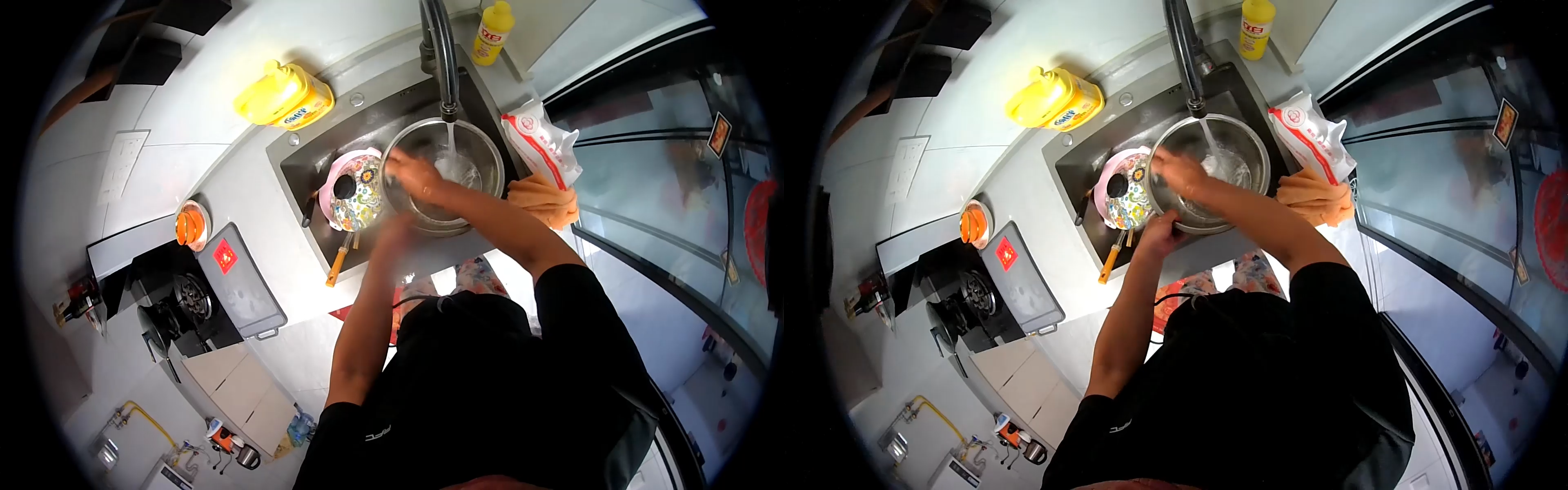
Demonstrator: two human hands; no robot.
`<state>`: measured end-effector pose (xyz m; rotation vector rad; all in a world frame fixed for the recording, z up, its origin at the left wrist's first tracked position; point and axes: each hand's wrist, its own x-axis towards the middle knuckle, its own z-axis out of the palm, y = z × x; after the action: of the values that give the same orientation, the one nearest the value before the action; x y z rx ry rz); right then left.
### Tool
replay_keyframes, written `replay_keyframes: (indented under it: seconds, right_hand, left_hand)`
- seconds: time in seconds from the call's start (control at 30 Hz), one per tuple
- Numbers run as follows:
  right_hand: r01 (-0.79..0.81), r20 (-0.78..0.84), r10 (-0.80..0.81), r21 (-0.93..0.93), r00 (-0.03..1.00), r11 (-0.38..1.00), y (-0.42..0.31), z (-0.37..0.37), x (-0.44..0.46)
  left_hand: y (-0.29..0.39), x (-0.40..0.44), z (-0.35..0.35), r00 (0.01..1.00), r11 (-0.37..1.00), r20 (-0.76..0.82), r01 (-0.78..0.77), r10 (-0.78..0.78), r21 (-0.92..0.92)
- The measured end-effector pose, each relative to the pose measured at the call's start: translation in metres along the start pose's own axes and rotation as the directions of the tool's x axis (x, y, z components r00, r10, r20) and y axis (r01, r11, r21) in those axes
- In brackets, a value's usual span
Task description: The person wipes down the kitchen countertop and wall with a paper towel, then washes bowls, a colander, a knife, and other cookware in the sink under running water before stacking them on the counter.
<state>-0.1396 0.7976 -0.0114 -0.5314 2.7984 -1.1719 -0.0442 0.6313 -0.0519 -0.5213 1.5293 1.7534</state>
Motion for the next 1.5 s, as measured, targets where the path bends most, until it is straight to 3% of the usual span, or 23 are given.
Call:
replay_keyframes:
  seconds: [0.03, 0.07, 0.1, 0.13, 0.17, 0.2, 0.27, 0.4, 0.47, 0.53, 0.67, 0.77, 0.83, 0.9, 0.93, 1.0, 1.03, 1.07, 1.13, 1.27, 1.33, 1.4, 1.5]
  right_hand:
    - [-0.041, 0.037, 0.054, -0.284, 0.998, 0.958, 0.009, -0.009, 0.008]
    - [-0.045, 0.032, 0.065, -0.428, 0.997, 0.903, 0.016, -0.027, 0.015]
    - [-0.114, -0.103, 0.076, -0.435, 0.992, 0.893, 0.043, -0.016, 0.021]
    - [0.022, -0.017, -0.044, -0.657, 0.999, 0.753, 0.052, -0.031, 0.013]
    - [-0.039, 0.081, 0.131, -0.690, 0.988, 0.723, 0.058, -0.034, 0.014]
    - [-0.033, 0.089, 0.130, -0.692, 0.987, 0.721, 0.069, -0.031, 0.001]
    - [-0.320, 0.026, 0.353, -0.365, 0.935, 0.874, 0.085, -0.028, -0.027]
    - [-0.376, 0.122, 0.423, -0.288, 0.898, 0.881, 0.048, -0.045, -0.062]
    - [0.043, 0.729, 0.222, -0.326, 0.647, 0.945, 0.046, -0.024, -0.051]
    - [-0.070, 0.729, 0.120, -0.099, 0.674, 0.993, 0.027, 0.008, -0.050]
    - [0.155, 0.176, -0.165, 0.074, 0.970, 0.985, 0.017, 0.043, -0.021]
    - [-0.064, 0.135, 0.118, -0.347, 0.984, 0.936, 0.023, 0.008, 0.011]
    - [-0.080, 0.048, 0.123, -0.528, 0.991, 0.845, 0.063, 0.009, 0.004]
    - [-0.024, 0.071, 0.089, -0.632, 0.993, 0.774, 0.097, 0.008, -0.024]
    - [-0.235, -0.042, 0.235, -0.340, 0.971, 0.911, 0.119, 0.019, -0.045]
    - [-0.404, -0.100, 0.403, 0.003, 0.910, 0.915, 0.110, 0.009, -0.059]
    - [-0.214, 0.282, 0.319, -0.346, 0.905, 0.914, 0.078, -0.019, -0.060]
    - [0.108, 0.622, 0.325, -0.555, 0.712, 0.825, 0.050, -0.037, -0.060]
    - [0.035, 0.750, 0.257, -0.349, 0.610, 0.936, 0.025, -0.035, -0.057]
    - [-0.045, 0.555, -0.008, 0.082, 0.832, 0.996, 0.009, 0.030, -0.038]
    - [0.085, 0.340, -0.072, -0.023, 0.938, 0.996, 0.015, 0.038, -0.022]
    - [0.001, 0.298, 0.109, -0.346, 0.948, 0.938, 0.049, 0.041, -0.008]
    - [0.187, 0.323, 0.002, -0.554, 0.947, 0.812, 0.052, -0.011, -0.027]
  left_hand:
    - [0.016, -0.009, 0.011, 0.972, 0.961, -0.074, 0.208, -0.225, -0.183]
    - [-0.001, 0.002, -0.001, 0.971, 0.961, -0.079, 0.208, -0.225, -0.183]
    - [-0.034, 0.021, -0.022, 1.000, 1.000, -0.013, 0.014, -0.014, 0.026]
    - [-0.037, 0.020, -0.023, 0.996, 0.989, 0.039, -0.084, 0.080, 0.123]
    - [-0.040, 0.019, -0.025, 0.981, 0.959, 0.090, -0.189, 0.174, 0.210]
    - [-0.007, 0.000, -0.003, 1.000, 0.999, -0.021, 0.006, -0.005, 0.032]
    - [0.013, -0.013, 0.013, 0.975, 0.967, -0.094, 0.184, -0.203, -0.176]
    - [0.008, -0.004, 0.004, 0.974, 0.960, -0.108, 0.169, -0.197, -0.224]
    - [0.011, 0.005, 0.000, 0.980, 0.970, -0.087, 0.160, -0.178, -0.185]
    - [0.011, 0.001, 0.002, 0.976, 0.978, -0.097, 0.182, -0.193, -0.106]
    - [0.009, -0.014, 0.009, 0.969, 0.988, -0.212, 0.108, -0.129, -0.106]
    - [-0.019, 0.002, -0.015, 0.985, 0.973, -0.059, -0.149, 0.162, 0.176]
    - [0.017, -0.021, 0.000, 0.960, 0.955, -0.104, 0.237, -0.258, -0.178]
    - [0.016, -0.019, 0.004, 0.959, 0.960, -0.146, 0.217, -0.244, -0.178]
    - [0.015, -0.018, 0.009, 0.954, 0.964, -0.187, 0.202, -0.233, -0.171]
    - [0.025, -0.025, 0.026, 0.952, 0.961, -0.236, 0.136, -0.193, -0.239]
    - [0.029, -0.028, 0.032, 0.943, 0.951, -0.293, 0.067, -0.160, -0.301]
    - [0.023, -0.023, 0.026, 0.942, 0.949, -0.294, 0.066, -0.161, -0.309]
    - [0.011, -0.007, 0.008, 0.949, 0.960, -0.181, 0.229, -0.257, -0.164]
    - [0.029, -0.025, 0.022, 0.971, 0.956, -0.152, 0.138, -0.182, -0.260]
    - [0.025, -0.032, 0.019, 0.975, 0.954, -0.109, 0.159, -0.191, -0.254]
    - [0.027, -0.034, 0.018, 0.971, 0.966, -0.154, 0.148, -0.183, -0.213]
    - [0.036, -0.040, 0.026, 0.960, 0.977, -0.242, 0.100, -0.144, -0.187]
